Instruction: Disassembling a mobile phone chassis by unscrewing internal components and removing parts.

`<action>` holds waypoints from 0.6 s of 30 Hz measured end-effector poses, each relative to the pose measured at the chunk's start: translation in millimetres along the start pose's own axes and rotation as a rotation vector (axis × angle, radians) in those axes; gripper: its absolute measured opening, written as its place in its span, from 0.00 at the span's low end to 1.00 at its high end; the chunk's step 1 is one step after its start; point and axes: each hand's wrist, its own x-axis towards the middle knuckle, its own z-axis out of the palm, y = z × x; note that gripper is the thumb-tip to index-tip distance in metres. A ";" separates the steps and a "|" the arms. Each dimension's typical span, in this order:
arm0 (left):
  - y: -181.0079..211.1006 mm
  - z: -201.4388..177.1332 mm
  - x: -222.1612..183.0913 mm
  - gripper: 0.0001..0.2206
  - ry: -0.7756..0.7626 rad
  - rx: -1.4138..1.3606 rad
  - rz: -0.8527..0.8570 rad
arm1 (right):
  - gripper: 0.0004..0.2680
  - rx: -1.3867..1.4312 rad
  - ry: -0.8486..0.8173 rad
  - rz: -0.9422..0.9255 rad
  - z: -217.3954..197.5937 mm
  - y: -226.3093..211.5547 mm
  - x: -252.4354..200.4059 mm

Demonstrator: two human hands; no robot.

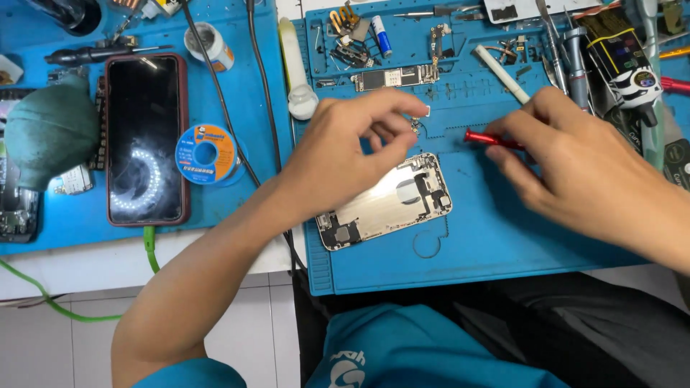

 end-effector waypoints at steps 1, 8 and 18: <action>-0.5 3.5 -2.3 0.09 -0.007 0.025 0.011 | 0.12 0.013 0.008 0.016 3.0 4.2 -4.3; 16.0 17.5 -12.6 0.09 -0.165 -0.036 0.008 | 0.11 0.148 0.147 -0.115 12.8 16.6 -10.5; 27.0 26.2 -13.2 0.06 -0.219 -0.193 -0.278 | 0.02 0.350 0.336 -0.396 6.9 -19.1 -4.7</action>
